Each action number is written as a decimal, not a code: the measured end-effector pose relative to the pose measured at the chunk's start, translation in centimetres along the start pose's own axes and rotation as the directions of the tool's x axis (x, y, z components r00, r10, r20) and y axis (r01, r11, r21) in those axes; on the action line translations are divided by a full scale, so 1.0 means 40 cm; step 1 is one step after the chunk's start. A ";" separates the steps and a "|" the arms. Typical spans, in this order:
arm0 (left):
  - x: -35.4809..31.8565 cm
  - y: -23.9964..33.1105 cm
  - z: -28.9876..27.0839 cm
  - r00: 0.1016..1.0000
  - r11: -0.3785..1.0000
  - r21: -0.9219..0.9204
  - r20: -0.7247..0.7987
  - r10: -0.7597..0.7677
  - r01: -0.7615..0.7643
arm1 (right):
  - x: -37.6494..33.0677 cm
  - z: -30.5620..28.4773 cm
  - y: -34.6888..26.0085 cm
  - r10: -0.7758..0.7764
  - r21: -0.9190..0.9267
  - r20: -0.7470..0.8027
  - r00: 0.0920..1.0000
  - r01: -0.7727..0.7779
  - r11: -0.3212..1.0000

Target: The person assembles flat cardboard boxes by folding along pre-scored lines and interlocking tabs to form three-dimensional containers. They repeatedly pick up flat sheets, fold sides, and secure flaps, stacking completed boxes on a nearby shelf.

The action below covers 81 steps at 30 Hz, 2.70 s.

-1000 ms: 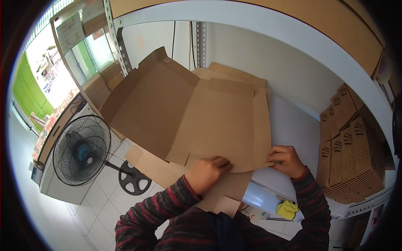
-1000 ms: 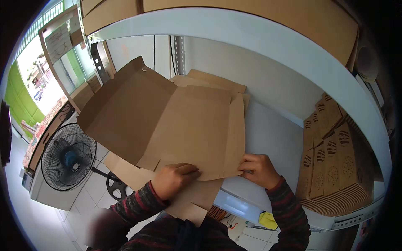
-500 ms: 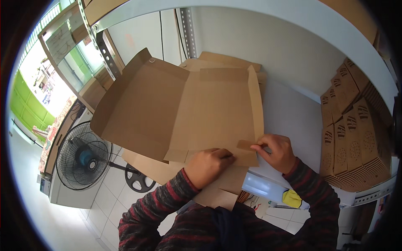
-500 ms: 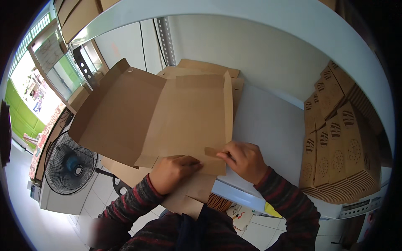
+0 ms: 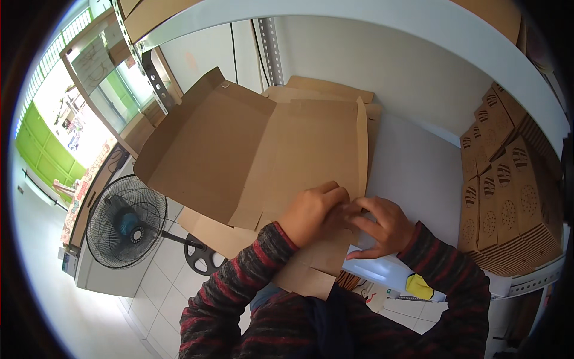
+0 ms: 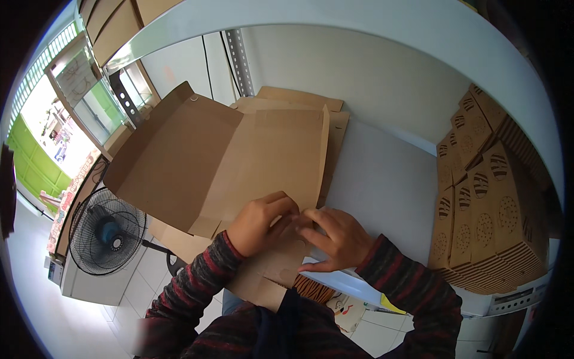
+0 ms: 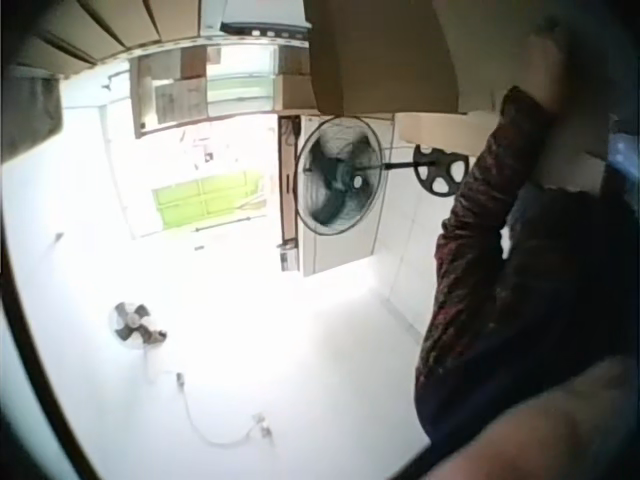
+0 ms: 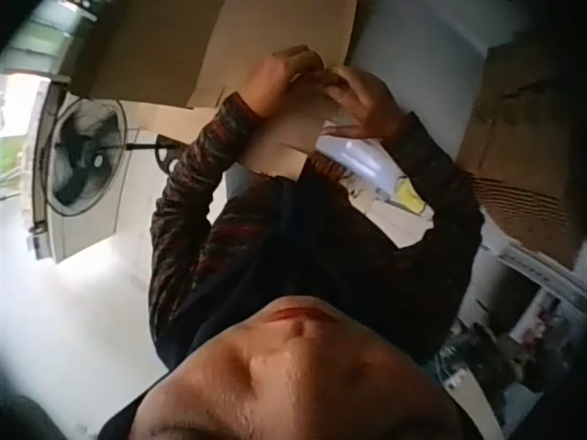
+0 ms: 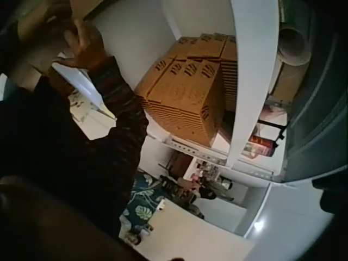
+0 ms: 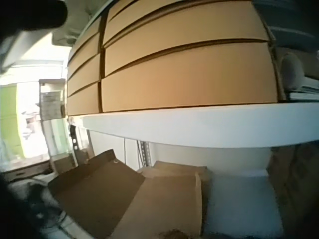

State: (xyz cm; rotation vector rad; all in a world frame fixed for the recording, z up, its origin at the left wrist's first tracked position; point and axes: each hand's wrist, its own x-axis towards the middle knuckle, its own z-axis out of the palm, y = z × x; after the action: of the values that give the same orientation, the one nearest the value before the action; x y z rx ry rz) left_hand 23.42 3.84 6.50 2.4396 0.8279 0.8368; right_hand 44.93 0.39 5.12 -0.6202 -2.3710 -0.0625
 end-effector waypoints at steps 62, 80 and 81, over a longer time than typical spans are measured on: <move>-0.020 0.002 0.003 0.994 0.948 -0.316 0.107 0.009 0.025 | -0.022 0.003 -0.020 -0.234 -0.304 -0.106 0.967 0.192 0.933; -0.025 0.013 0.013 0.997 0.957 -0.288 0.075 -0.013 0.034 | -0.024 0.008 -0.013 -0.215 -0.304 -0.130 0.968 0.167 0.938; -0.023 0.013 0.015 0.998 0.952 -0.306 0.058 0.005 0.013 | -0.023 0.008 -0.011 -0.210 -0.308 -0.131 0.969 0.162 0.937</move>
State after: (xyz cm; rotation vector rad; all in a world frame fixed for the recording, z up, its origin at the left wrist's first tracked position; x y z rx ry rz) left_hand 23.43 2.74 5.97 2.1772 0.6291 0.8212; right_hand 45.14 -0.32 4.34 -0.5027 -2.2707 -0.5416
